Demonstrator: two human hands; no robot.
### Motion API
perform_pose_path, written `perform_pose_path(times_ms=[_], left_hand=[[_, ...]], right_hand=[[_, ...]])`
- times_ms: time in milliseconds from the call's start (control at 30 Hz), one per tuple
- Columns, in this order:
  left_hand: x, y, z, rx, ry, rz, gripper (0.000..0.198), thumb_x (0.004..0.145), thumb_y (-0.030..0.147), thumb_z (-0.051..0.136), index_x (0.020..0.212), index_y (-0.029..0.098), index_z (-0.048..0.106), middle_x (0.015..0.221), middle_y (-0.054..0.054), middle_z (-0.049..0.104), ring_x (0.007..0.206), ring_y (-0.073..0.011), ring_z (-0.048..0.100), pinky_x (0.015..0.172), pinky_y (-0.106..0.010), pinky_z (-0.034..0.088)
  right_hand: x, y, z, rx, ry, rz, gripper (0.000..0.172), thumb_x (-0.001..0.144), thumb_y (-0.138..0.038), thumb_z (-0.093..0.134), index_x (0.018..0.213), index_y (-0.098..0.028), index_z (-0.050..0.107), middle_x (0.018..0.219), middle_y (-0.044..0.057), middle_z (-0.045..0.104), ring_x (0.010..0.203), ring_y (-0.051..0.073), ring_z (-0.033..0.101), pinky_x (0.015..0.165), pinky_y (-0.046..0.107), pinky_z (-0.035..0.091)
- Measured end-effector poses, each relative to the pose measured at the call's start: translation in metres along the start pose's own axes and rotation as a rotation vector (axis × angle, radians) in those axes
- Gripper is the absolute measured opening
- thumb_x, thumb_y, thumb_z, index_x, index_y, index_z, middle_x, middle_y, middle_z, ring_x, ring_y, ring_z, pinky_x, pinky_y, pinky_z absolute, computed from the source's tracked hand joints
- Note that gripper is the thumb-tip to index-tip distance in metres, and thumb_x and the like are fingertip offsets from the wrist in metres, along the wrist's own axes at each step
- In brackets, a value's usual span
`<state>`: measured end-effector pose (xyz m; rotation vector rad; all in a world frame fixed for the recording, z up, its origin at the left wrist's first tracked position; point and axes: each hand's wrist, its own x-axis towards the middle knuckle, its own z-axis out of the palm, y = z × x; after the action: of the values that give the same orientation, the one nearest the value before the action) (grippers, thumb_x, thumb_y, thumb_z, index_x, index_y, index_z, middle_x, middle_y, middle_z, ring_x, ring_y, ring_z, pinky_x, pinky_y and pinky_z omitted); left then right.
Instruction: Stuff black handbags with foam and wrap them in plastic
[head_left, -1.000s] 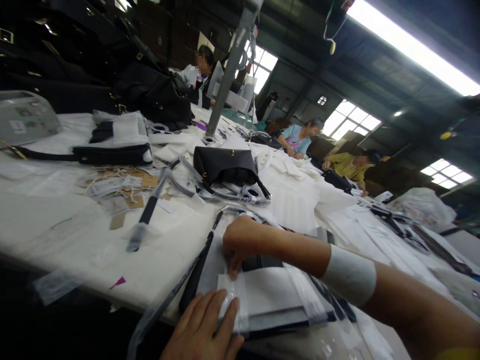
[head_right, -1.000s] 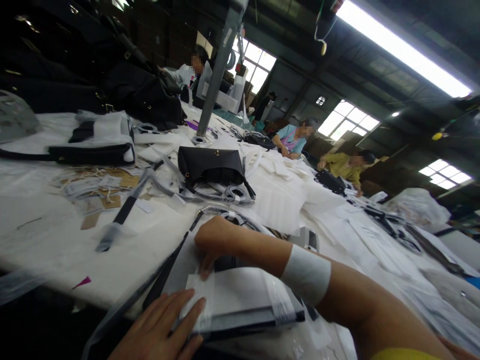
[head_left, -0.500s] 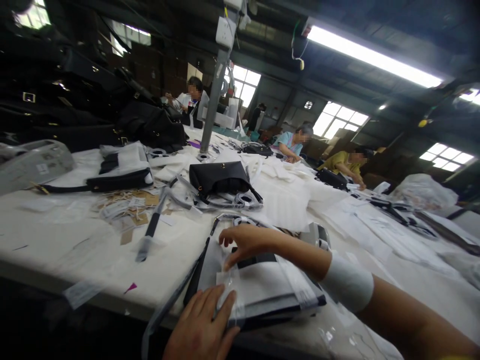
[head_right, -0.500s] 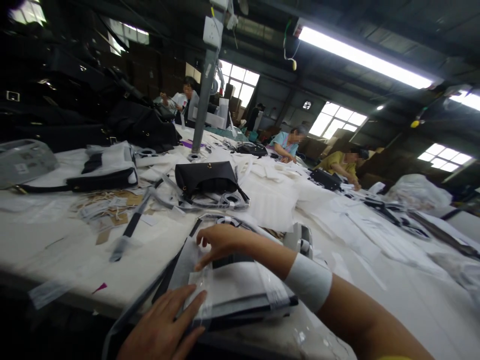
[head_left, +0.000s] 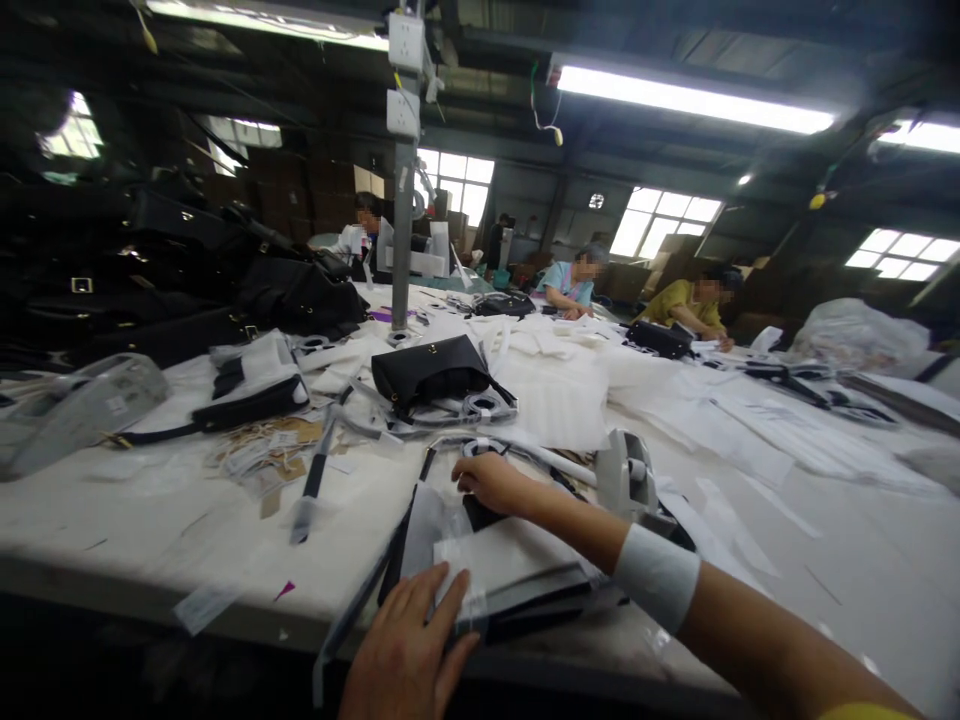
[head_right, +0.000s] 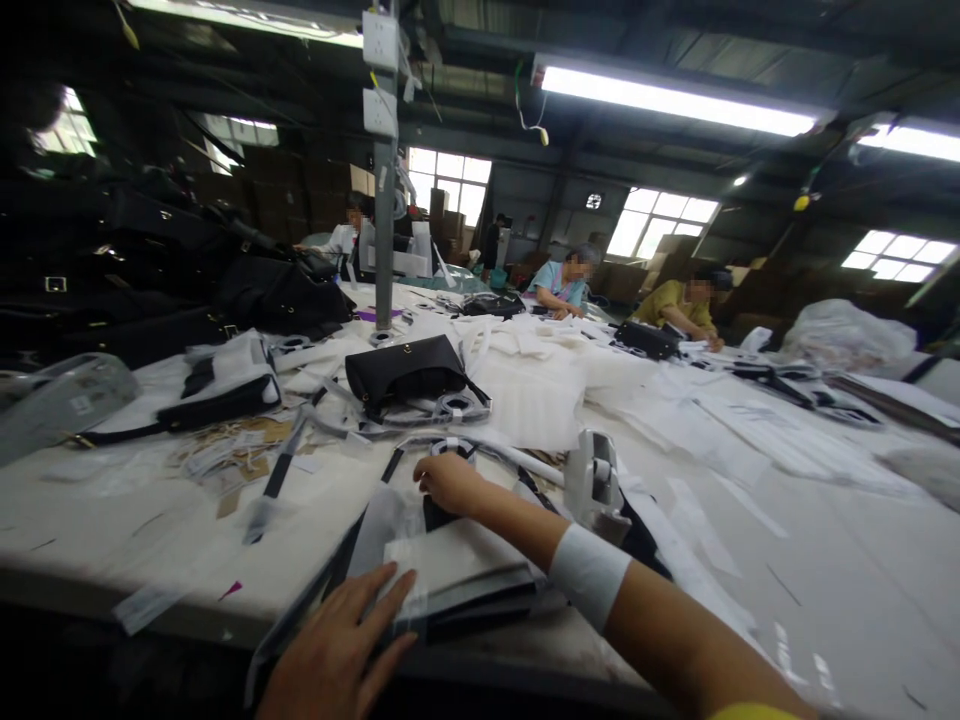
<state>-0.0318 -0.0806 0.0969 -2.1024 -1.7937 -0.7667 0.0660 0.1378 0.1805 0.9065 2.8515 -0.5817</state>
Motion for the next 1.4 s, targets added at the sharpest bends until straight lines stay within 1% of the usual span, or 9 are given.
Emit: perform_pose_path(times_ms=[200, 333, 533, 633, 733, 967, 1200, 1333, 1400], left_hand=[[0.009, -0.026, -0.022, -0.211, 0.023, -0.187, 0.040, 0.092, 0.042, 0.056, 0.129, 0.030, 0.060, 0.123, 0.000, 0.069, 0.109, -0.0187, 0.068, 0.090, -0.028, 0.056], [0.029, -0.062, -0.031, -0.415, -0.111, -0.596, 0.050, 0.088, 0.053, 0.055, 0.126, 0.023, 0.063, 0.131, -0.006, 0.064, 0.125, -0.0282, 0.057, 0.103, -0.041, 0.047], [0.073, -0.065, -0.029, -0.849, -0.391, -0.916, 0.048, 0.084, 0.061, 0.053, 0.090, 0.018, 0.074, 0.102, -0.008, 0.076, 0.106, -0.0301, 0.068, 0.096, -0.039, 0.051], [0.081, -0.051, -0.032, -1.126, -0.524, -1.064, 0.043, 0.079, 0.057, 0.064, 0.091, 0.016, 0.072, 0.090, -0.009, 0.077, 0.091, -0.0282, 0.072, 0.087, -0.036, 0.055], [0.076, -0.044, -0.035, -1.280, -0.588, -1.057, 0.044, 0.075, 0.052, 0.071, 0.097, 0.014, 0.068, 0.087, -0.009, 0.077, 0.084, -0.0282, 0.073, 0.080, -0.035, 0.057], [0.059, -0.042, -0.036, -1.216, -0.261, -0.962, 0.060, 0.071, 0.054, 0.076, 0.114, 0.014, 0.063, 0.107, -0.011, 0.074, 0.102, -0.0300, 0.069, 0.087, -0.037, 0.055], [0.069, -0.042, -0.063, -0.782, 0.117, -0.667, 0.060, 0.071, 0.054, 0.074, 0.119, 0.019, 0.063, 0.114, -0.008, 0.071, 0.110, -0.0319, 0.065, 0.095, -0.040, 0.051], [0.054, -0.040, -0.034, -0.591, 0.324, -0.404, 0.052, 0.072, 0.048, 0.074, 0.116, 0.022, 0.063, 0.120, -0.008, 0.068, 0.114, -0.0304, 0.062, 0.099, -0.039, 0.048], [0.036, -0.032, -0.010, -0.560, 0.389, -0.416, 0.048, 0.074, 0.047, 0.072, 0.114, 0.022, 0.062, 0.116, -0.008, 0.069, 0.111, -0.0298, 0.063, 0.095, -0.039, 0.050]], right_hand=[[-0.109, 0.033, -0.002, -0.009, 0.489, 0.201, 0.036, 0.096, -0.037, 0.049, 0.127, -0.021, 0.061, 0.129, 0.011, 0.064, 0.121, 0.028, 0.057, 0.104, 0.042, 0.041], [-0.165, 0.058, 0.012, -0.047, 0.416, 0.474, 0.056, 0.091, -0.042, 0.055, 0.140, -0.016, 0.050, 0.138, 0.016, 0.057, 0.126, 0.034, 0.054, 0.105, 0.045, 0.042], [-0.169, 0.067, 0.019, 0.068, 0.295, 0.584, 0.075, 0.093, -0.054, 0.047, 0.152, -0.011, 0.031, 0.125, 0.022, 0.065, 0.118, 0.037, 0.061, 0.098, 0.046, 0.045], [-0.161, 0.070, 0.023, 0.108, 0.320, 0.576, 0.074, 0.090, -0.056, 0.050, 0.149, -0.013, 0.038, 0.120, 0.022, 0.067, 0.114, 0.039, 0.062, 0.095, 0.049, 0.046], [-0.158, 0.073, 0.033, 0.154, 0.379, 0.567, 0.069, 0.089, -0.056, 0.049, 0.144, -0.014, 0.048, 0.124, 0.022, 0.066, 0.116, 0.041, 0.061, 0.096, 0.052, 0.045], [-0.153, 0.083, 0.054, 0.345, 0.591, 0.426, 0.060, 0.089, -0.052, 0.049, 0.131, -0.011, 0.061, 0.136, 0.016, 0.059, 0.129, 0.032, 0.052, 0.112, 0.046, 0.035], [-0.125, 0.090, 0.039, 0.568, 0.865, 0.202, 0.058, 0.087, -0.057, 0.051, 0.131, -0.022, 0.061, 0.140, 0.010, 0.057, 0.132, 0.031, 0.050, 0.108, 0.047, 0.043], [-0.105, 0.090, 0.039, 0.660, 0.926, 0.101, 0.052, 0.087, -0.054, 0.054, 0.131, -0.025, 0.060, 0.139, 0.008, 0.058, 0.130, 0.029, 0.052, 0.104, 0.046, 0.047], [-0.098, 0.088, 0.049, 0.693, 0.946, 0.099, 0.054, 0.087, -0.053, 0.055, 0.132, -0.024, 0.058, 0.138, 0.011, 0.058, 0.127, 0.030, 0.054, 0.102, 0.048, 0.049]])
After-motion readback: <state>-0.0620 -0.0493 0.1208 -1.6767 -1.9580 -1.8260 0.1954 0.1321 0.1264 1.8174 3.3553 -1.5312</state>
